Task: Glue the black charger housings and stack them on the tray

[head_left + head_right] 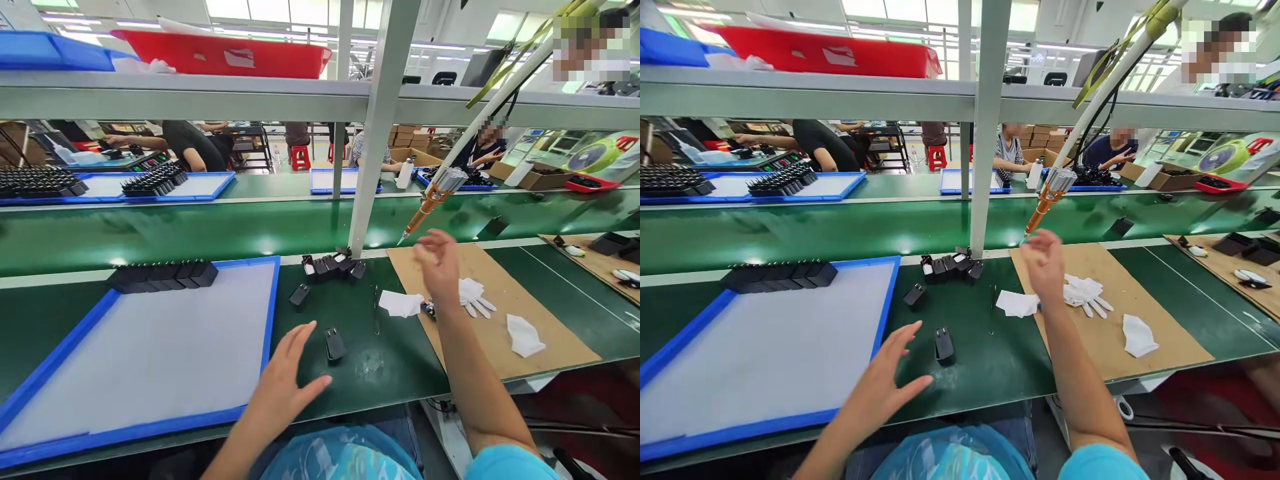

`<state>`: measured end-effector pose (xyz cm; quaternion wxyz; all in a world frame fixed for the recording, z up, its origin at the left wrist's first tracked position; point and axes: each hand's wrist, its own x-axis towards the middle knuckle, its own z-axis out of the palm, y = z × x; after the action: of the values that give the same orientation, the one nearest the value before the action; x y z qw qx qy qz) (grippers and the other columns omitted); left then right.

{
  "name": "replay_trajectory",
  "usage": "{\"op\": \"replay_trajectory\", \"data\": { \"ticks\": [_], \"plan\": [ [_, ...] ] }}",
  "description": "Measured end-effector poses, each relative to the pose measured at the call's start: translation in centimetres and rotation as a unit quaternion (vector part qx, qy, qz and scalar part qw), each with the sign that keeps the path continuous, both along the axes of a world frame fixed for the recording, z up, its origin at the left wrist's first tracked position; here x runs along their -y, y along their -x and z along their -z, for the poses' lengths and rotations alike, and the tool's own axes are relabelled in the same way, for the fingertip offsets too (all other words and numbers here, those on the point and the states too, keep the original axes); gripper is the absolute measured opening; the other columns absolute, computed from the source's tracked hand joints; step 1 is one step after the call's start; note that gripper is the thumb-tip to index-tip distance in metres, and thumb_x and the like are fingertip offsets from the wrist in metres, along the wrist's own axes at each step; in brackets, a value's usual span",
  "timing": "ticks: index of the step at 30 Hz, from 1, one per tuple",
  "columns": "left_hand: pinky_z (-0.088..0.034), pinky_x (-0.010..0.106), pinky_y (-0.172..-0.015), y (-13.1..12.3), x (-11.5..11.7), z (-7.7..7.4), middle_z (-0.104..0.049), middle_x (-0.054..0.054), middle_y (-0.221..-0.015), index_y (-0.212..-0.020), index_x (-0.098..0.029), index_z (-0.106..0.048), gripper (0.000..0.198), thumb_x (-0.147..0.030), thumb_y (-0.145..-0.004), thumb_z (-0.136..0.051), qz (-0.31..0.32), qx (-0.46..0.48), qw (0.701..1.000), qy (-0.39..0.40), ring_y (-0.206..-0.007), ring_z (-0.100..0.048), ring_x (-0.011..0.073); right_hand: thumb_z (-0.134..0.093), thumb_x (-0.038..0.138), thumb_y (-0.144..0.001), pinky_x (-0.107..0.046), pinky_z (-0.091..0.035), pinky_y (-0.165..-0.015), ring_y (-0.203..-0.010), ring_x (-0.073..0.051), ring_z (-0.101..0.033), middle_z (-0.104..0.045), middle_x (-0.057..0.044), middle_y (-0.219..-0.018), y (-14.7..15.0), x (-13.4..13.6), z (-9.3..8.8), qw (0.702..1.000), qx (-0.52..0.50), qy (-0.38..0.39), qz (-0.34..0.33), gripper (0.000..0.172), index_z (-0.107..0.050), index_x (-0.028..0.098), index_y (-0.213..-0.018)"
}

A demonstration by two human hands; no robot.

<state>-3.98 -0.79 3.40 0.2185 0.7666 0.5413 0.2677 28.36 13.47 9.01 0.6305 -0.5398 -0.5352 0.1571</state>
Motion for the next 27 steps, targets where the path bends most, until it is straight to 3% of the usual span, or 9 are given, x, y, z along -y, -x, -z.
{"op": "replay_trajectory", "data": {
  "ticks": [2, 3, 6, 10, 15, 18, 22, 25, 27],
  "plan": [
    [-0.049, 0.041, -0.101, -2.7, -0.2, 2.3, -0.044, 0.007, -0.143, -0.146, -0.035, -0.026, 0.08, -0.039, -0.078, -0.069, -0.028, 0.036, 0.999, 0.028, -0.129, -0.049, 0.0256, -0.062, 0.052, -0.075, -0.039, -0.05, -0.088, -0.112, -0.019, -0.056, -0.055, -0.006, -0.122, -3.3, -3.7, -0.8, 0.988, -0.099, -0.09, 0.082, 0.06, -0.042, 0.028, -0.126],
    [-0.048, 0.042, -0.102, -3.7, -0.5, 3.1, -0.045, 0.008, -0.142, -0.147, -0.033, -0.026, 0.082, -0.038, -0.078, -0.07, -0.042, 0.052, 0.997, 0.035, -0.129, -0.048, 0.0259, -0.056, 0.056, -0.077, -0.041, -0.047, -0.092, -0.117, -0.019, -0.053, -0.05, -0.006, -0.129, -4.5, -5.4, -1.0, 0.982, -0.146, -0.087, 0.085, 0.059, -0.04, 0.031, -0.128],
    [-0.048, 0.044, -0.099, -5.1, -1.5, 4.2, -0.054, 0.008, -0.13, -0.146, -0.03, -0.029, 0.078, -0.037, -0.079, -0.069, -0.069, 0.09, 0.992, 0.049, -0.121, -0.053, 0.0253, -0.041, 0.068, -0.079, -0.045, -0.041, -0.099, -0.122, -0.017, -0.051, -0.041, -0.002, -0.141, -6.3, -9.1, -0.9, 0.977, -0.212, -0.016, 0.009, 0.059, -0.036, 0.038, -0.13],
    [-0.048, 0.043, -0.098, -4.4, -1.9, 3.9, -0.059, 0.007, -0.13, -0.143, -0.031, -0.033, 0.072, -0.035, -0.08, -0.067, -0.053, 0.159, 0.982, 0.091, -0.113, -0.06, 0.0231, -0.04, 0.078, -0.072, -0.041, -0.048, -0.088, -0.108, -0.021, -0.063, -0.048, -0.004, -0.137, -5.2, -10.5, 0.5, 0.971, -0.2, 0.053, -0.118, 0.067, -0.042, 0.037, -0.125],
    [-0.045, 0.042, -0.104, -3.4, -1.7, 4.1, -0.057, 0.009, -0.137, -0.143, -0.028, -0.033, 0.06, -0.034, -0.088, -0.056, -0.014, 0.283, 0.95, 0.133, -0.119, -0.059, 0.0213, -0.04, 0.069, -0.08, -0.034, -0.054, -0.075, -0.092, -0.019, -0.07, -0.053, -0.006, -0.135, -2.9, -9.0, 1.4, 0.974, -0.101, 0.094, -0.181, 0.057, -0.041, 0.035, -0.125],
    [-0.052, 0.038, -0.095, -3.5, -1.7, 4.6, -0.066, 0.009, -0.124, -0.139, -0.025, -0.041, 0.048, -0.034, -0.092, -0.049, -0.053, 0.317, 0.938, 0.128, -0.109, -0.065, 0.0198, -0.048, 0.059, -0.08, -0.032, -0.055, -0.074, -0.085, -0.016, -0.07, -0.056, -0.004, -0.131, -1.6, -7.7, 1.0, 0.971, -0.078, 0.117, -0.191, 0.054, -0.041, 0.034, -0.128],
    [-0.054, 0.034, -0.092, -4.2, -1.4, 4.9, -0.063, 0.006, -0.128, -0.118, -0.025, -0.063, 0.031, -0.036, -0.094, -0.047, -0.104, 0.203, 0.973, 0.033, -0.115, -0.061, 0.0203, -0.06, 0.047, -0.076, -0.031, -0.054, -0.076, -0.078, -0.012, -0.066, -0.062, -0.002, -0.117, 1.1, -5.3, 0.4, 0.958, -0.121, 0.12, -0.231, 0.058, -0.043, 0.032, -0.129],
    [-0.05, 0.039, -0.098, -5.0, -1.2, 5.2, -0.056, 0.008, -0.137, -0.13, -0.024, -0.054, 0.046, -0.041, -0.087, -0.06, -0.101, 0.095, 0.99, -0.034, -0.123, -0.056, 0.0242, -0.064, 0.043, -0.075, -0.029, -0.052, -0.073, -0.074, -0.011, -0.063, -0.063, 0.0, -0.109, 3.7, -2.6, 0.2, 0.943, -0.187, 0.107, -0.254, 0.052, -0.047, 0.031, -0.123],
    [-0.05, 0.042, -0.096, -5.5, -1.2, 5.4, -0.06, 0.011, -0.131, -0.132, -0.021, -0.051, 0.056, -0.041, -0.082, -0.067, -0.106, 0.036, 0.992, -0.057, -0.117, -0.058, 0.0267, -0.064, 0.043, -0.076, -0.027, -0.05, -0.069, -0.07, -0.009, -0.062, -0.064, 0.0, -0.105, 5.5, -0.5, 0.2, 0.928, -0.244, 0.09, -0.269, 0.044, -0.052, 0.03, -0.116]
  ]
}}
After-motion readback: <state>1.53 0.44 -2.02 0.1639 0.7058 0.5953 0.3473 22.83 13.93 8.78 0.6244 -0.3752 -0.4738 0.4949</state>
